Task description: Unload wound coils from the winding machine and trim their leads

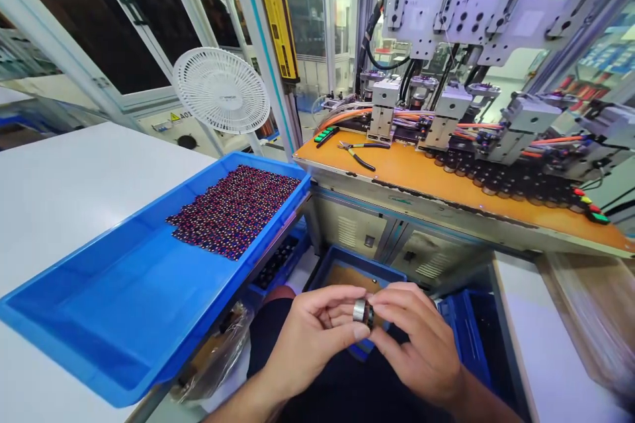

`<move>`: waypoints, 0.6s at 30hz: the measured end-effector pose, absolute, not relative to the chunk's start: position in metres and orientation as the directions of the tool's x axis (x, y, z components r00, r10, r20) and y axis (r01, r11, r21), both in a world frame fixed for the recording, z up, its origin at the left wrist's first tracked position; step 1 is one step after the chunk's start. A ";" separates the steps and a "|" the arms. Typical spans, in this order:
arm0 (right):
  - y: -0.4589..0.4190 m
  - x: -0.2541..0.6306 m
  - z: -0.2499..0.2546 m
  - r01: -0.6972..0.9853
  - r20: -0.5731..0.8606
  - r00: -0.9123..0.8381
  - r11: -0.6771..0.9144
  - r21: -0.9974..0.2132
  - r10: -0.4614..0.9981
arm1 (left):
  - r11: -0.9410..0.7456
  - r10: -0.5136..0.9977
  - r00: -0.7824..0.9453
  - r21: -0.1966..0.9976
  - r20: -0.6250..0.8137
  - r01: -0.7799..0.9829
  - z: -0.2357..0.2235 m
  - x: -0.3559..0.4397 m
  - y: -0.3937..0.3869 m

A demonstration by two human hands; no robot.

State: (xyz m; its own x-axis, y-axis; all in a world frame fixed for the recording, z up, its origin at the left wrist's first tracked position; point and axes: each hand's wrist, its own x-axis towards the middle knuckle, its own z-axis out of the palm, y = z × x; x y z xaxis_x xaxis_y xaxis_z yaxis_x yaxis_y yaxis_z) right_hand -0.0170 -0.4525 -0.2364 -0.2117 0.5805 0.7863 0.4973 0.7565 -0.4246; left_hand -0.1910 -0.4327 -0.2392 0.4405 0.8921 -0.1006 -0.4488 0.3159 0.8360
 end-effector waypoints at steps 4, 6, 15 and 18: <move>-0.454 -0.016 -0.239 0.481 0.785 -0.217 0.764 -0.431 0.580 | 0.319 0.896 0.430 0.837 -0.113 -0.446 -0.239 -0.188 -0.434; -0.453 -0.016 -0.240 0.463 0.782 -0.228 0.771 -0.437 0.580 | 0.312 0.898 0.425 0.843 -0.111 -0.438 -0.239 -0.189 -0.435; -0.450 -0.009 -0.243 0.449 0.736 -0.318 0.779 -0.438 0.597 | 0.260 0.905 0.420 0.872 -0.070 -0.415 -0.239 -0.195 -0.438; -0.451 -0.010 -0.242 0.454 0.735 -0.323 0.779 -0.432 0.596 | 0.256 0.902 0.427 0.880 -0.068 -0.400 -0.241 -0.196 -0.438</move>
